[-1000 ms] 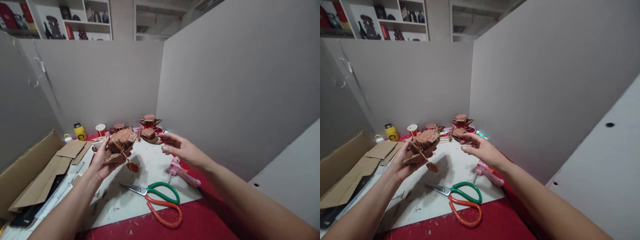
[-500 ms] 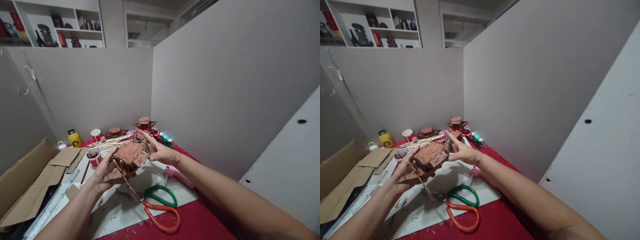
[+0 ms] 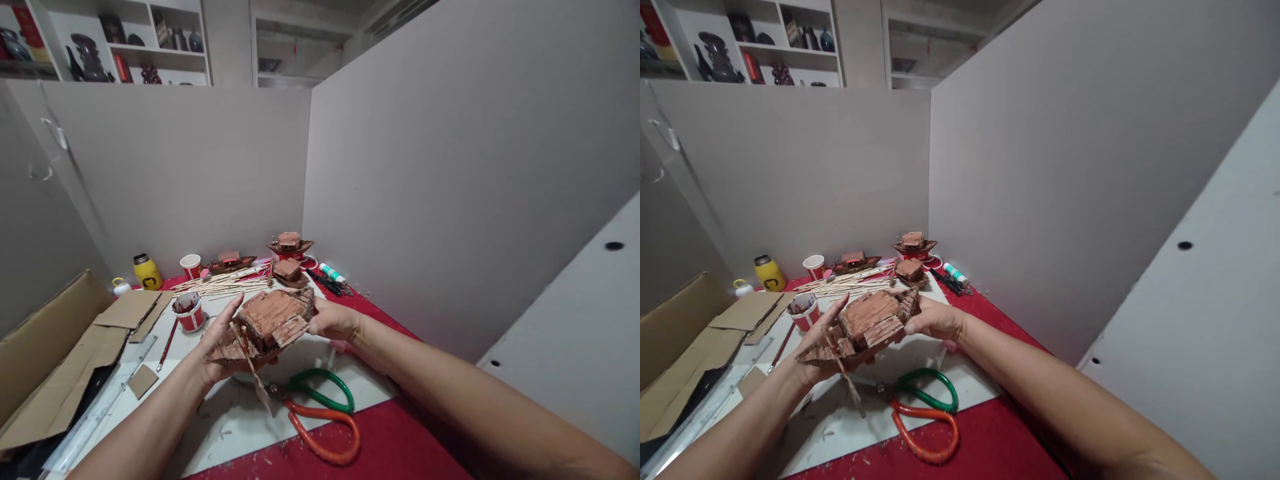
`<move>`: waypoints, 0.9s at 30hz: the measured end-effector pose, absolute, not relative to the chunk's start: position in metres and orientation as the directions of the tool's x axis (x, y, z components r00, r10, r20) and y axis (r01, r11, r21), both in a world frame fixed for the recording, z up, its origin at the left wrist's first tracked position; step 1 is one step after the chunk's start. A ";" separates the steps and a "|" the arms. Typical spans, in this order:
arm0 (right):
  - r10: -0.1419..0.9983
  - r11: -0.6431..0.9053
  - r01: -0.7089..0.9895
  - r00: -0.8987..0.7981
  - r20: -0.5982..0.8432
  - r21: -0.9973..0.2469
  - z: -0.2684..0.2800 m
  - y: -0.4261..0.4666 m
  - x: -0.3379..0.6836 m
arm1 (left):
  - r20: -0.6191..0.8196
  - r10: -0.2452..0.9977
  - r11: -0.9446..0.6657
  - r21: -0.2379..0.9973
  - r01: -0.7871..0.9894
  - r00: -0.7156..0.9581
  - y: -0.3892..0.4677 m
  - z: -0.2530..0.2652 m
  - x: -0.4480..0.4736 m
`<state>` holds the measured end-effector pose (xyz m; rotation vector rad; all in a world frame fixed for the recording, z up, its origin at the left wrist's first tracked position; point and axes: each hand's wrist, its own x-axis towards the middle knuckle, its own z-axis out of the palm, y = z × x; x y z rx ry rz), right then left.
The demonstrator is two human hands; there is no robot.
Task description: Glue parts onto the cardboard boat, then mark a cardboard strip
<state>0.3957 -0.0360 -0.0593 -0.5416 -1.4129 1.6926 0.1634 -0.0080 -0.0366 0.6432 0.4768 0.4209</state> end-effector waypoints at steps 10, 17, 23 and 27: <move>0.928 0.282 -0.290 -0.161 0.337 -0.915 -0.015 -0.028 0.435 | -0.327 0.611 0.651 0.725 -0.223 0.721 0.022 -0.074 0.155; 0.883 0.469 -0.091 0.086 0.462 -0.879 -0.023 0.023 0.430 | -0.388 0.633 0.628 0.763 -0.152 0.670 0.019 -0.096 0.163; 0.843 0.519 -0.021 0.178 0.507 -0.855 -0.050 0.066 0.436 | -0.407 0.639 0.608 0.787 -0.104 0.653 0.019 -0.107 0.164; 0.826 0.512 0.015 0.268 0.497 -0.859 -0.069 0.085 0.441 | -0.404 0.639 0.606 0.789 -0.104 0.654 0.019 -0.109 0.165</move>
